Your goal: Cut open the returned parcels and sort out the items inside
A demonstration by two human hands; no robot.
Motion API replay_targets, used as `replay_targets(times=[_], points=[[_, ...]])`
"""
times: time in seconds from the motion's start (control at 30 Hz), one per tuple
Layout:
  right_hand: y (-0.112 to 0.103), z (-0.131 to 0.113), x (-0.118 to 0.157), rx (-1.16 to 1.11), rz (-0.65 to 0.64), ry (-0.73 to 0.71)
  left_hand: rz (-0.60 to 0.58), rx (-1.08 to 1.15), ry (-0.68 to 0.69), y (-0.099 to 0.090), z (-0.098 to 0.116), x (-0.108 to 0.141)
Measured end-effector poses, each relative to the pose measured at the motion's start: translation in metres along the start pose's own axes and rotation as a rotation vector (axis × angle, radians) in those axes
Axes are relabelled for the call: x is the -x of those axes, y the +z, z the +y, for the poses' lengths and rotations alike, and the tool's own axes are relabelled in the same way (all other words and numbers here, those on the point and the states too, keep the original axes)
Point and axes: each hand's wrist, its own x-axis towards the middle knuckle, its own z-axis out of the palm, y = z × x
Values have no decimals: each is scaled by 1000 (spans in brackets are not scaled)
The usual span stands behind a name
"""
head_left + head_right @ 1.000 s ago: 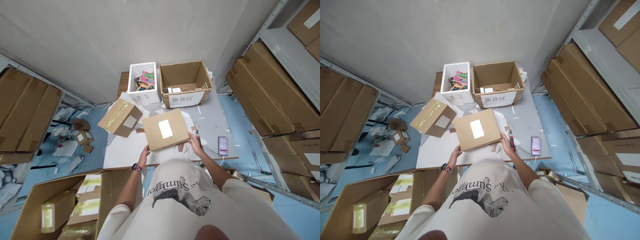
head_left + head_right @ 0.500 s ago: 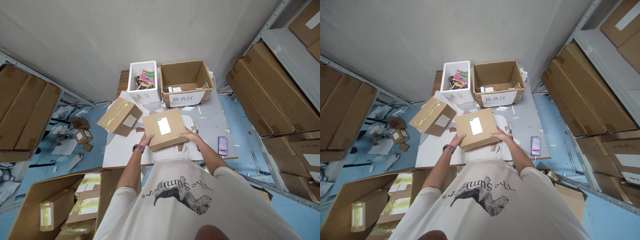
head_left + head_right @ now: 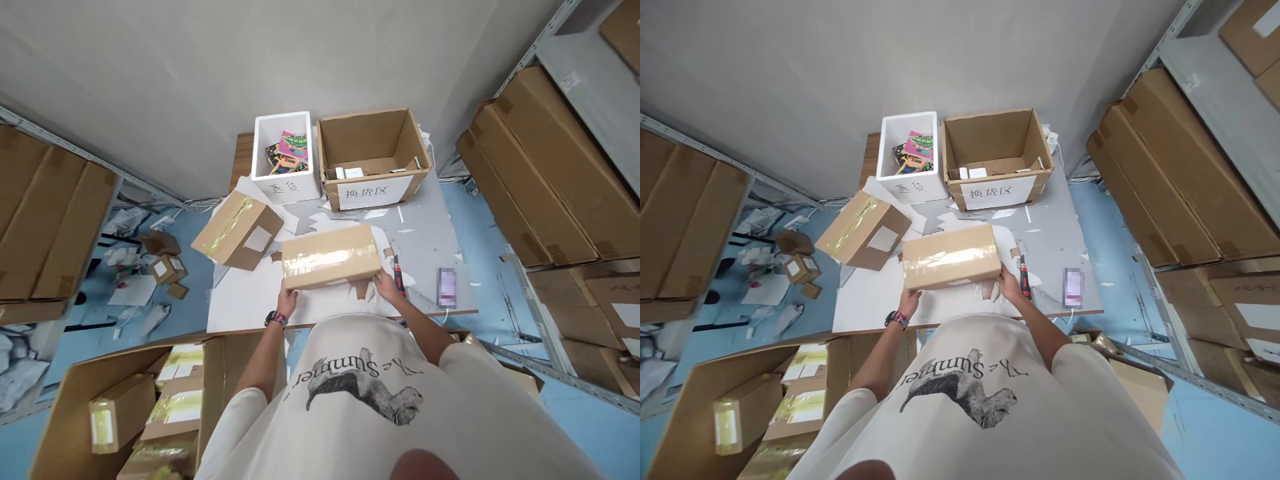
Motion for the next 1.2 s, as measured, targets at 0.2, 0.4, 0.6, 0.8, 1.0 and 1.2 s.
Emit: replay_targets(times=[0.2,0.4,0.6,0.8,1.0,1.2], points=[[-39,28,22,424,251,359,438,214,74,-23,35,-17],[-41,41,27,542,62,567,215,-157,420,1,98,-19],[-53,29,21,200,328,495,202,-99,395,7,98,-14],[-74,1,3,-480,475,381,183,-43,356,7,93,-17],[-95,-44,-14,-924,424,129,151,-8,351,6,93,-19],[-111,-120,-19,-534,274,-147,-104,37,343,-22,82,-16]])
